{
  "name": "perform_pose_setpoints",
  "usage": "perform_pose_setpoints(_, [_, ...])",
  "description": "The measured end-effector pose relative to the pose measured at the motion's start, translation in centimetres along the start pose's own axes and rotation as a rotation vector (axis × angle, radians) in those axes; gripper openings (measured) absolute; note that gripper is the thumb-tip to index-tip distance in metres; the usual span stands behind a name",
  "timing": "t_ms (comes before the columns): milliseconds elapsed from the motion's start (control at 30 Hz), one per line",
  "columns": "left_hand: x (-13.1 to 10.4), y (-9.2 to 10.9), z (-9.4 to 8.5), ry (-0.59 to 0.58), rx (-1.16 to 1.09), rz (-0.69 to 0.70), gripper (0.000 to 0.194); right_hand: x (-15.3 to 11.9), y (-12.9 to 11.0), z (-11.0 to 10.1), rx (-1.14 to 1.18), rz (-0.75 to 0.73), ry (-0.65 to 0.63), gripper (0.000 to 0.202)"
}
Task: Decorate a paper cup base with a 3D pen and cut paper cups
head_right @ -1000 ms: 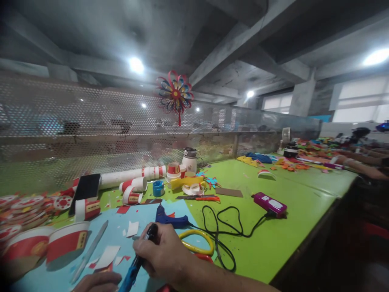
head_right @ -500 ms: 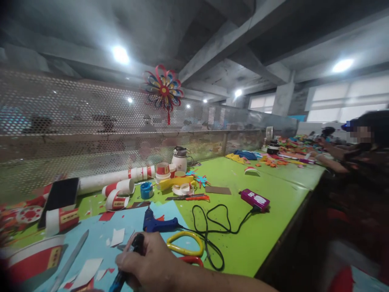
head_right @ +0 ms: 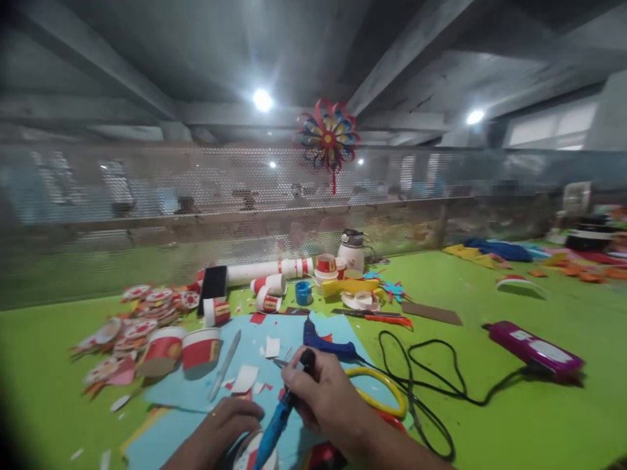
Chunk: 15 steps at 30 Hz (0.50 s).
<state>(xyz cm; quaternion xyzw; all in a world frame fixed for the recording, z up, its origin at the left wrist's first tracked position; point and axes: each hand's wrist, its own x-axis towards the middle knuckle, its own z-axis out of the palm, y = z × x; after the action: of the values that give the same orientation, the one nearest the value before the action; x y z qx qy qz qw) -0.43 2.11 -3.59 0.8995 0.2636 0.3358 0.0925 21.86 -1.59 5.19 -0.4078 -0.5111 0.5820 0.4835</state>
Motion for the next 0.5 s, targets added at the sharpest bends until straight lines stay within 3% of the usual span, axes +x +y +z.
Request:
perform_pose_setpoints(167, [0.3,0.8,-0.9,-0.101,-0.059,-0.043,0.018,0.0,0.3,-0.1,-0.056,0.017,0.003,0.044])
perform_pose_setpoints(333, [0.9,1.2,-1.8,-0.233,-0.171,-0.060,0.047,0.2,0.5,-0.1,-0.074,0.019,0.007,0.045])
perform_pose_setpoints(400, [1.0,1.1,-1.8,-0.242,-0.189,-0.070,0.044,0.2,0.5,-0.2,-0.085,0.012,0.017,0.046])
perform_pose_setpoints(500, [0.8,0.9,-1.4,-0.197,-0.181,-0.076,0.025,0.5,0.7,-0.4,-0.091,0.003,0.040,0.048])
